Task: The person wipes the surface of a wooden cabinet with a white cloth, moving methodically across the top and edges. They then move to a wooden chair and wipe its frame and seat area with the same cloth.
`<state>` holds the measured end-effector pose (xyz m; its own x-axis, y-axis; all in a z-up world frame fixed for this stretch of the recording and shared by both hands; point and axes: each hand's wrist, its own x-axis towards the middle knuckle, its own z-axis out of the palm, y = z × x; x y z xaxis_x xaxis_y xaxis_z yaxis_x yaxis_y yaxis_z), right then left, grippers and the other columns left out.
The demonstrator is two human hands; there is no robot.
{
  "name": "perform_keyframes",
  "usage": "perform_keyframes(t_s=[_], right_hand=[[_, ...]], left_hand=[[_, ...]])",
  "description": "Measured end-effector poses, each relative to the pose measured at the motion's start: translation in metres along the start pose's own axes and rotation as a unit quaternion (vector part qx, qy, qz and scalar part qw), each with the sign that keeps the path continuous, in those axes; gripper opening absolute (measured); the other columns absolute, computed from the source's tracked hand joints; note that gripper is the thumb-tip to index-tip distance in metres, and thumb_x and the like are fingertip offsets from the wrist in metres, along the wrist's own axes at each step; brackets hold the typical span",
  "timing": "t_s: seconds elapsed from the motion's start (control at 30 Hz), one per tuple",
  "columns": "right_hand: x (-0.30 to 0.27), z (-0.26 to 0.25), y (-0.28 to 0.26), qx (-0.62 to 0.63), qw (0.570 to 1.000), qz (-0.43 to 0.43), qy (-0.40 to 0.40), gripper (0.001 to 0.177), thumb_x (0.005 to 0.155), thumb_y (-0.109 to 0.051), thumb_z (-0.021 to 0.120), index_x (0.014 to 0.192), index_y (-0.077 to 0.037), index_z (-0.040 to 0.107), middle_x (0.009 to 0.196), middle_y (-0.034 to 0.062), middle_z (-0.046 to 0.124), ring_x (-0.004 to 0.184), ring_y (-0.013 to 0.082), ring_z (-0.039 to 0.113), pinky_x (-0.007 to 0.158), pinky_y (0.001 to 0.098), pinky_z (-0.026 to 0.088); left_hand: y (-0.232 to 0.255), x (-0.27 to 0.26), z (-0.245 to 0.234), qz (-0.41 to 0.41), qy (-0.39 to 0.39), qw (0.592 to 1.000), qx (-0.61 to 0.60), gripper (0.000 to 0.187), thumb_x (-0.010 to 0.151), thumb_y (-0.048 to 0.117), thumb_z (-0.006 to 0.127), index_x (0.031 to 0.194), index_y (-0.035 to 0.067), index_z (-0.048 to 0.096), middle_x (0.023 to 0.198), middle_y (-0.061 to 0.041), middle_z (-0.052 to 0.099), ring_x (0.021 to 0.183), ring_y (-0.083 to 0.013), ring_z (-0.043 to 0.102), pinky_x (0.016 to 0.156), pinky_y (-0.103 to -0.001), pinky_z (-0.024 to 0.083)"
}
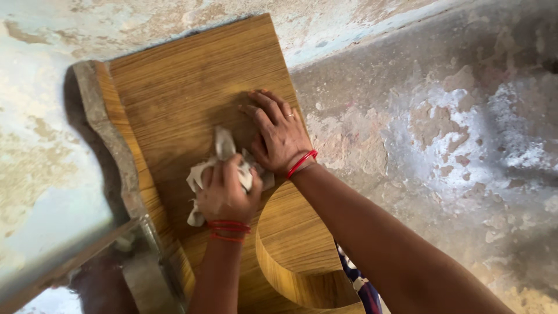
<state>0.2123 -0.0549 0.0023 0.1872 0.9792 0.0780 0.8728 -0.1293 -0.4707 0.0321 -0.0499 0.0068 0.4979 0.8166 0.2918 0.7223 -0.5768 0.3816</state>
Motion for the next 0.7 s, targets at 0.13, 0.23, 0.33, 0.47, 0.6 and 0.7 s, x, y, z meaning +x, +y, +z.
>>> perform_keyframes(t_s=[0.13, 0.23, 0.33, 0.47, 0.6, 0.7], right_hand=[[-0.007, 0.004, 0.005, 0.099, 0.994, 0.011, 0.036, 0.067, 0.095, -0.026, 0.053, 0.159, -0.012, 0.037, 0.164, 0.0172, 0.037, 0.151, 0.0381, 0.041, 0.126, 0.0512, 0.036], [-0.006, 0.003, 0.008, 0.126, 0.989, 0.001, 0.078, 0.073, 0.102, -0.031, 0.050, 0.164, -0.007, 0.023, 0.168, 0.0219, 0.030, 0.153, 0.0416, 0.040, 0.128, 0.0503, 0.035], [-0.003, -0.001, 0.007, 0.122, 0.988, -0.029, 0.093, 0.080, 0.106, -0.040, 0.054, 0.167, -0.005, 0.017, 0.170, 0.0243, 0.024, 0.156, 0.0450, 0.035, 0.129, 0.0517, 0.035], [-0.001, -0.004, 0.003, 0.097, 0.992, -0.025, 0.076, 0.080, 0.106, -0.047, 0.058, 0.166, -0.008, 0.024, 0.169, 0.0221, 0.028, 0.155, 0.0425, 0.039, 0.127, 0.0511, 0.038], [-0.004, -0.002, 0.003, 0.100, 0.993, -0.022, 0.066, 0.071, 0.107, -0.047, 0.061, 0.163, -0.012, 0.034, 0.168, 0.0187, 0.032, 0.154, 0.0398, 0.042, 0.126, 0.0501, 0.041], [-0.004, 0.000, 0.005, 0.078, 0.994, -0.034, 0.074, 0.068, 0.107, -0.045, 0.063, 0.161, -0.012, 0.038, 0.166, 0.0169, 0.034, 0.152, 0.0389, 0.043, 0.124, 0.0509, 0.042]], left_hand=[[-0.012, 0.050, 0.028, 0.051, -0.022, 0.998, 0.025, 0.053, 0.074, 0.020, 0.078, 0.124, 0.015, 0.064, 0.118, -0.007, 0.067, 0.109, -0.0309, 0.063, 0.087, -0.050, 0.054], [-0.018, 0.104, 0.064, 0.115, -0.083, 0.990, 0.028, 0.046, 0.090, 0.006, 0.070, 0.132, 0.023, 0.067, 0.136, -0.003, 0.059, 0.125, -0.0294, 0.052, 0.100, -0.047, 0.047], [-0.035, 0.145, 0.076, 0.196, -0.076, 0.976, -0.061, 0.039, 0.091, 0.006, 0.069, 0.125, 0.023, 0.071, 0.137, -0.001, 0.059, 0.126, -0.0322, 0.052, 0.107, -0.049, 0.046], [-0.056, 0.183, 0.080, 0.128, -0.038, 0.988, -0.079, 0.032, 0.095, 0.022, 0.078, 0.125, 0.024, 0.070, 0.141, -0.001, 0.058, 0.130, -0.0330, 0.051, 0.107, -0.053, 0.044], [-0.075, 0.160, 0.060, 0.066, 0.018, 0.998, -0.007, 0.036, 0.093, 0.032, 0.082, 0.125, 0.024, 0.067, 0.145, -0.002, 0.055, 0.136, -0.0339, 0.047, 0.103, -0.063, 0.039], [-0.084, 0.131, 0.041, 0.035, 0.020, 0.999, 0.010, 0.041, 0.095, 0.032, 0.080, 0.131, 0.024, 0.062, 0.153, -0.006, 0.048, 0.144, -0.0359, 0.040, 0.110, -0.063, 0.039]])
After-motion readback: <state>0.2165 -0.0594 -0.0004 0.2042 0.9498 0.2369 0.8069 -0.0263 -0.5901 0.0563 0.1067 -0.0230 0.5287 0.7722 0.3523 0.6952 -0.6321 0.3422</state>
